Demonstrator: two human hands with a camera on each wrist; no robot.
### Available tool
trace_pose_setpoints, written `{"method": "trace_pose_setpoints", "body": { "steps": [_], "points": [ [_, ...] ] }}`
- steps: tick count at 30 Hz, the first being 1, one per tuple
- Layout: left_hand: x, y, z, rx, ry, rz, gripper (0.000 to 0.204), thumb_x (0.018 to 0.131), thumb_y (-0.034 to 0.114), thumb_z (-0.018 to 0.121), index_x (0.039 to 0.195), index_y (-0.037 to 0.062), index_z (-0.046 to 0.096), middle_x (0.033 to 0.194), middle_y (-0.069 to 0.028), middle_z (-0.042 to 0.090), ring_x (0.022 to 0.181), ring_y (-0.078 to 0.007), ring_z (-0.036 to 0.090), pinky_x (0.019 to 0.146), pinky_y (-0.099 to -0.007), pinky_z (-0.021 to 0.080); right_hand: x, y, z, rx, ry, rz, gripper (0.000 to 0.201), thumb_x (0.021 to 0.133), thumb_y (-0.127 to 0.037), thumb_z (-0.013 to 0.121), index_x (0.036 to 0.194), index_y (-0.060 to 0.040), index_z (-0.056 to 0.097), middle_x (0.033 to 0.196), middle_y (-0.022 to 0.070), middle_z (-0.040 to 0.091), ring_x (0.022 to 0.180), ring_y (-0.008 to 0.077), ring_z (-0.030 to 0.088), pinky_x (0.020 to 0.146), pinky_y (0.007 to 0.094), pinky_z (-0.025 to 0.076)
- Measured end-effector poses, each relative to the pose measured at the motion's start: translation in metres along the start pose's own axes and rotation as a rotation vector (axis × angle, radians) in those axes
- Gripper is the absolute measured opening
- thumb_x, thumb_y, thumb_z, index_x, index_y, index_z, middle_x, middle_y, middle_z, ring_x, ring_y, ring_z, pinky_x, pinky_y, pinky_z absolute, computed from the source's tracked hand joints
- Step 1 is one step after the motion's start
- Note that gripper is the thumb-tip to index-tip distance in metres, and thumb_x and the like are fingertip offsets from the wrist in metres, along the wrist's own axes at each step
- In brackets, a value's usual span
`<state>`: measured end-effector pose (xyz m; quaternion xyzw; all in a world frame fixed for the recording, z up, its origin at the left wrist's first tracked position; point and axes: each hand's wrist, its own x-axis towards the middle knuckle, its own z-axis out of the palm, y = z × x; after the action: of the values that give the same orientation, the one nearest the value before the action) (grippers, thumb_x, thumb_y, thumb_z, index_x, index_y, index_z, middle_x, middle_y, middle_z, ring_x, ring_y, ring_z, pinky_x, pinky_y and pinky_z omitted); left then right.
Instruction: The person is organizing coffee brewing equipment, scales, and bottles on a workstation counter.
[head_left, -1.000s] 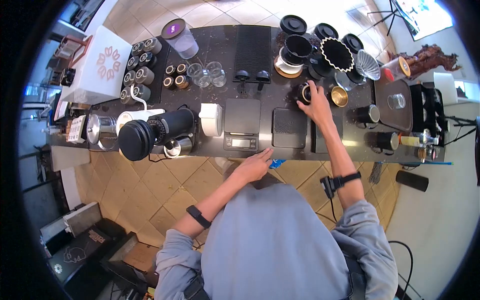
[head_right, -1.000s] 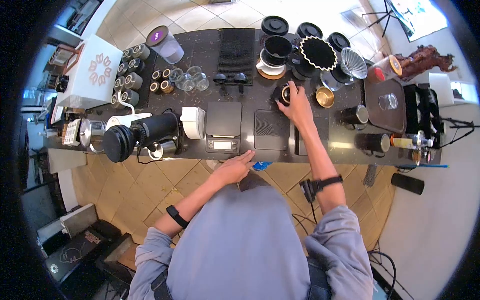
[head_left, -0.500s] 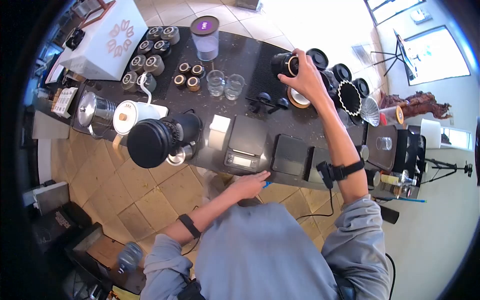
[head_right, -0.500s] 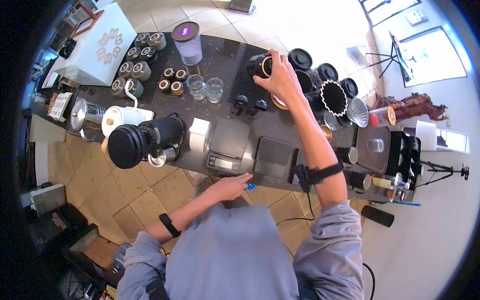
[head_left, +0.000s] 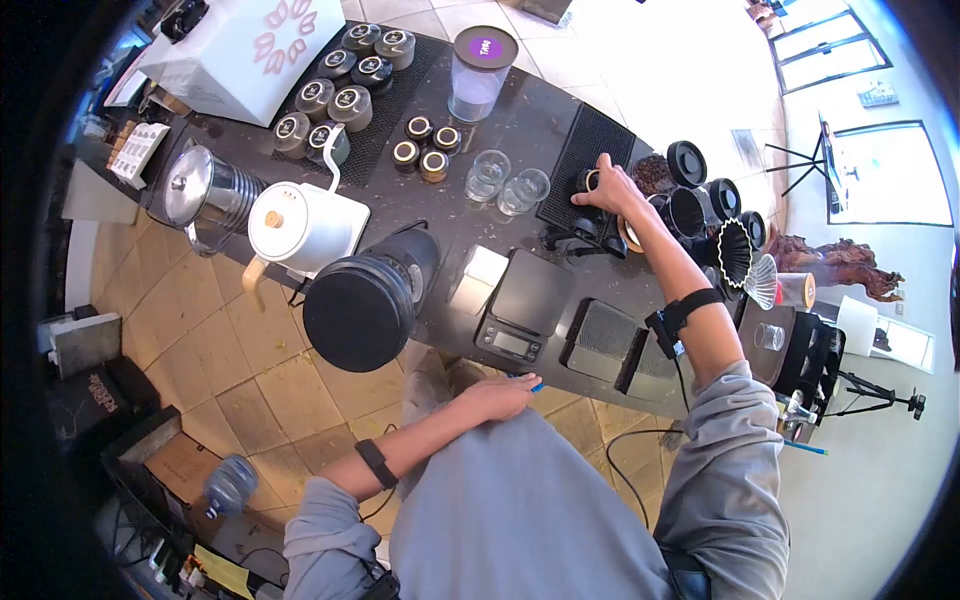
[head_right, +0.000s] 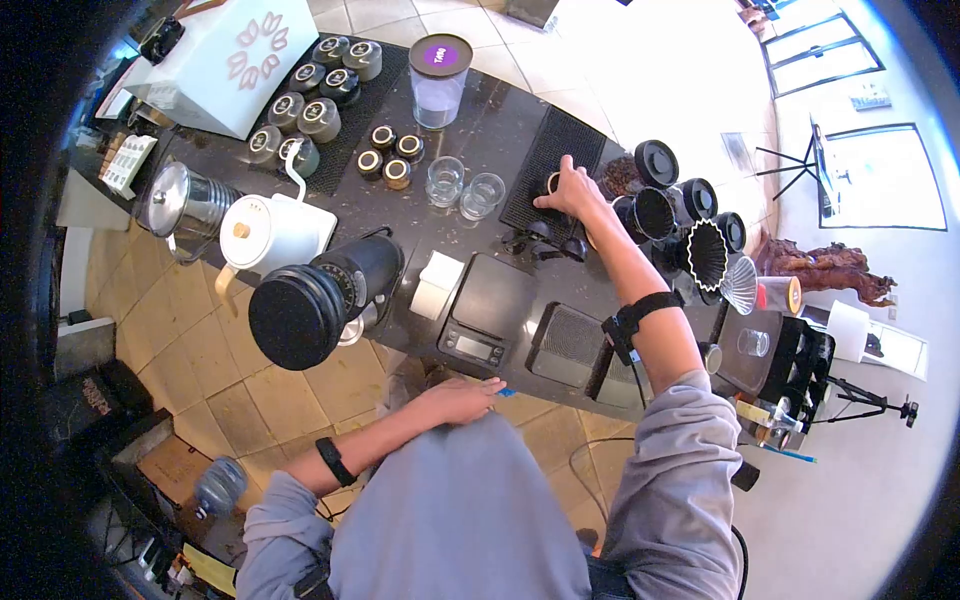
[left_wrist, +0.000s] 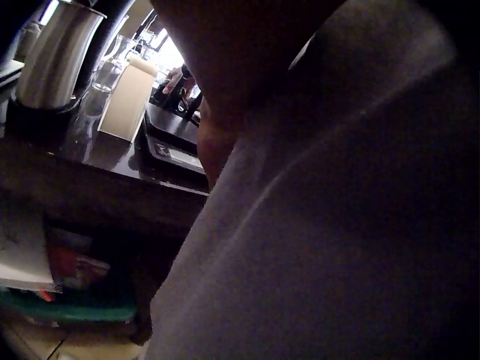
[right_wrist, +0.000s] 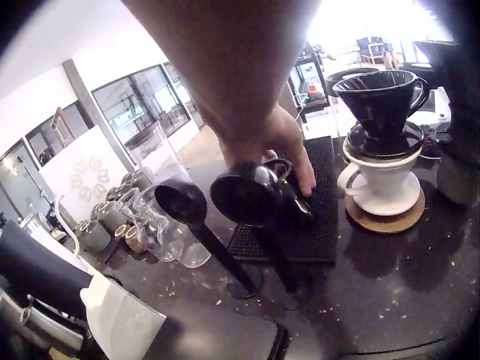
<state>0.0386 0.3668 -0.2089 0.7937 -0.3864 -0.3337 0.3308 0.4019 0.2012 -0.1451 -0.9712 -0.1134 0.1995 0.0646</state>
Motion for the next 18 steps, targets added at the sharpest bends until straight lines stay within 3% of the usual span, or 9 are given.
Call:
{"method": "trace_pose_setpoints", "body": {
  "steps": [3, 5, 7, 10, 16, 18],
  "points": [
    [0.0, 0.001, -0.009, 0.005, -0.015, 0.012, 0.024, 0.09, 0.013, 0.049, 0.105, 0.0007, 0.064, 0.15, -0.0136, 0.041, 0.136, -0.0251, 0.043, 0.096, -0.0442, 0.051, 0.005, -0.001, -0.004, -0.055, -0.074, -0.003, 0.094, 0.064, -0.054, 0.085, 0.123, 0.0067, 0.045, 0.106, 0.0342, 0.063, 0.104, 0.0442, 0.063, 0.088, 0.0471, 0.051],
    [0.0, 0.0, -0.011, 0.019, -0.051, 0.015, 0.024, 0.09, 0.012, 0.049, 0.104, 0.0011, 0.065, 0.15, -0.0127, 0.041, 0.135, -0.0247, 0.044, 0.096, -0.0441, 0.051, 0.003, -0.004, -0.009, -0.036, -0.105, 0.015, 0.096, 0.062, -0.054, 0.085, 0.124, 0.007, 0.045, 0.108, 0.0347, 0.062, 0.105, 0.0453, 0.062, 0.089, 0.0472, 0.051],
    [0.0, -0.004, -0.004, 0.004, 0.064, 0.053, 0.023, 0.089, 0.012, 0.048, 0.101, 0.0017, 0.065, 0.149, -0.0115, 0.043, 0.132, -0.025, 0.047, 0.094, -0.0434, 0.052, 0.002, -0.005, -0.009, -0.015, -0.137, 0.03, 0.099, 0.06, -0.055, 0.086, 0.126, 0.0072, 0.045, 0.11, 0.0351, 0.062, 0.106, 0.0464, 0.062, 0.091, 0.0474, 0.052],
    [-0.001, -0.007, -0.001, -0.037, 0.093, 0.055, 0.022, 0.09, 0.01, 0.047, 0.1, 0.0017, 0.065, 0.148, -0.0113, 0.043, 0.131, -0.0252, 0.049, 0.094, -0.0422, 0.053, -0.001, -0.004, -0.008, -0.003, -0.109, 0.026, 0.099, 0.061, -0.057, 0.085, 0.125, 0.0068, 0.046, 0.107, 0.0352, 0.063, 0.104, 0.0458, 0.063, 0.09, 0.0476, 0.052],
    [0.0, -0.004, -0.01, -0.075, -0.016, -0.046, 0.021, 0.091, 0.008, 0.045, 0.098, 0.0022, 0.064, 0.148, -0.0099, 0.044, 0.131, -0.0241, 0.048, 0.096, -0.0417, 0.052, -0.005, -0.005, -0.005, -0.008, -0.11, 0.019, 0.1, 0.062, -0.059, 0.083, 0.127, 0.0068, 0.045, 0.11, 0.036, 0.062, 0.106, 0.0448, 0.063, 0.091, 0.0474, 0.052],
    [0.002, -0.007, -0.002, -0.058, 0.021, -0.031, 0.021, 0.091, 0.009, 0.045, 0.098, 0.0024, 0.063, 0.148, -0.0095, 0.044, 0.131, -0.0235, 0.048, 0.095, -0.0419, 0.052, -0.007, -0.004, -0.004, 0.006, -0.137, 0.021, 0.1, 0.063, -0.06, 0.082, 0.128, 0.0062, 0.044, 0.111, 0.036, 0.061, 0.107, 0.045, 0.062, 0.091, 0.0475, 0.052]
  ]
}}
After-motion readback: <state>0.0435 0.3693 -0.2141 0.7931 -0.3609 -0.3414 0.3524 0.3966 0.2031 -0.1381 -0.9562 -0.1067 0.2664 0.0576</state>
